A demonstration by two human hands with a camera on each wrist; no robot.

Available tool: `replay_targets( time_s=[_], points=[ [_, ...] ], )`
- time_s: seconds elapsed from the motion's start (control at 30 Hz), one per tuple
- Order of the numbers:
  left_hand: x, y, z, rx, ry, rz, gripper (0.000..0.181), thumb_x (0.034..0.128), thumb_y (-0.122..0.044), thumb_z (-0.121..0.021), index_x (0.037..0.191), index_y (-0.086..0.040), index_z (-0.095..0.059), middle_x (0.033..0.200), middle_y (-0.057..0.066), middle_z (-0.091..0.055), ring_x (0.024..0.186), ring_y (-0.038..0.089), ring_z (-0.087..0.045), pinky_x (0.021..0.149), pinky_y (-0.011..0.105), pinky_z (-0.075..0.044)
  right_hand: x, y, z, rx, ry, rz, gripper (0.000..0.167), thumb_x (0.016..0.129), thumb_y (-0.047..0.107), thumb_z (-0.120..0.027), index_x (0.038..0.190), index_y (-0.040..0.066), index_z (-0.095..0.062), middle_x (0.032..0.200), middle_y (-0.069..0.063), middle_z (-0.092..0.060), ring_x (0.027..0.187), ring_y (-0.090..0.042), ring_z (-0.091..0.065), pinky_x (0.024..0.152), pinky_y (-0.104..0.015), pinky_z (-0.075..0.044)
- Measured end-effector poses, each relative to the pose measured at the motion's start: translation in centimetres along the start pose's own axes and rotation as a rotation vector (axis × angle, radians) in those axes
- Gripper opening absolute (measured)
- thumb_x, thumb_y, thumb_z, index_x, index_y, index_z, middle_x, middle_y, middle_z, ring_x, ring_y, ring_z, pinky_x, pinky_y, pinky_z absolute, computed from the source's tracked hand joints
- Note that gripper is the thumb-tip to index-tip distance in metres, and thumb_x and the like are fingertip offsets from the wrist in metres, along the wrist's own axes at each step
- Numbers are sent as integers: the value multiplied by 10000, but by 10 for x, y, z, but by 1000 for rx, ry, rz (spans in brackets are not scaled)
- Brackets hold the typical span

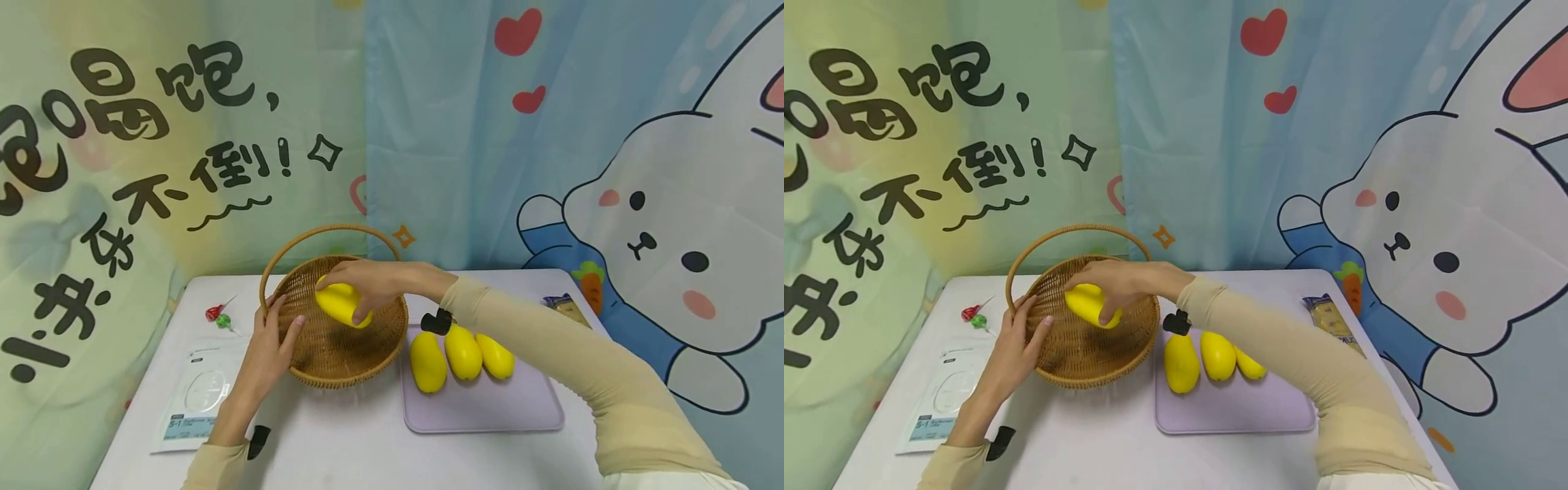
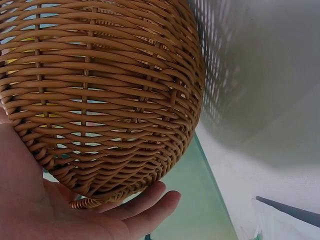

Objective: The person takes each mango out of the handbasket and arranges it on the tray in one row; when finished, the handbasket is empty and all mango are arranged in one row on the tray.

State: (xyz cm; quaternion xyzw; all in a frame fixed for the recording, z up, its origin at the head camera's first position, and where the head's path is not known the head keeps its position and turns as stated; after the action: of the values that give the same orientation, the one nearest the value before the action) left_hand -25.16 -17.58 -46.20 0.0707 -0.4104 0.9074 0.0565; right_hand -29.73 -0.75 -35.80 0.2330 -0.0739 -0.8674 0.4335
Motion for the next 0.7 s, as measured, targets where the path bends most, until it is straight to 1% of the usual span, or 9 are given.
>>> replay_targets(
  time_s=[0.1,0.23,0.33,0.37,0.5,0.57,0.63,0.7],
  points=[
    [-1,1,-1,0,3,1,718,1056,-542,-422,1607,-117,-246,1659,232,-146,1389,501,-428,1093,671,-379,-17,6,10,20,-29,22,798,886,231,-809,1562,284,-387,1637,-11,-329,1509,-228,-313,1196,-437,-348],
    [-1,0,0,-5,6,1,719,1057,-542,-417,1610,-119,-237,1662,229,-138,1431,504,-370,1112,681,-351,-45,11,23,42,-70,38,795,885,235,-809,1558,296,-391,1636,-8,-331,1498,-226,-331,1191,-433,-349],
    [-2,0,0,-18,7,0,717,1058,-536,-422,1612,-122,-232,1666,223,-134,1450,507,-338,1114,690,-339,-69,11,29,83,-100,46,787,886,222,-807,1555,284,-399,1632,-10,-335,1454,-216,-380,1118,-417,-428],
    [-2,0,0,-18,9,-4,719,1059,-532,-421,1614,-118,-225,1666,225,-132,1453,511,-329,1113,695,-334,-77,10,31,98,-109,46,784,886,216,-805,1554,277,-400,1632,-6,-334,1457,-212,-373,1107,-417,-436],
    [-3,0,0,-17,8,-8,719,1061,-524,-426,1614,-111,-222,1666,225,-130,1453,520,-321,1114,700,-326,-111,-4,37,169,-148,19,771,889,185,-799,1548,269,-408,1627,24,-338,1454,-206,-373,1075,-437,-468],
    [-2,0,0,-15,9,-9,722,1062,-521,-427,1615,-107,-218,1667,224,-129,1454,524,-316,1116,702,-320,-128,-15,39,191,-167,-20,773,887,185,-803,1546,284,-410,1629,28,-334,1454,-224,-379,1088,-464,-466],
    [-2,0,0,-16,14,-3,724,1061,-523,-428,1615,-107,-219,1668,220,-126,1460,522,-307,1124,699,-312,-144,-28,39,224,-184,-63,779,886,181,-805,1546,296,-408,1633,11,-325,1419,-255,-421,1043,-487,-507],
    [-2,-1,0,-17,20,1,727,1061,-525,-425,1616,-104,-215,1669,222,-124,1462,525,-299,1128,702,-304,-160,-43,38,254,-200,-109,779,885,185,-806,1545,300,-409,1646,-9,-302,1415,-289,-429,1020,-502,-527]
  ],
)
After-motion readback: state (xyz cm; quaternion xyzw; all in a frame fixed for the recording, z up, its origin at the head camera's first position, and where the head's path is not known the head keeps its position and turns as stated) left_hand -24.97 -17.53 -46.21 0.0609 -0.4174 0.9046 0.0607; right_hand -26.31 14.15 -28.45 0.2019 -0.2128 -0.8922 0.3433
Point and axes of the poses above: each hand's wrist, its own x-axis towards the middle knuckle, its own z-axis out of the back of the hand, y = z × x, the point moved 8 cm from there along x, towards the middle knuckle
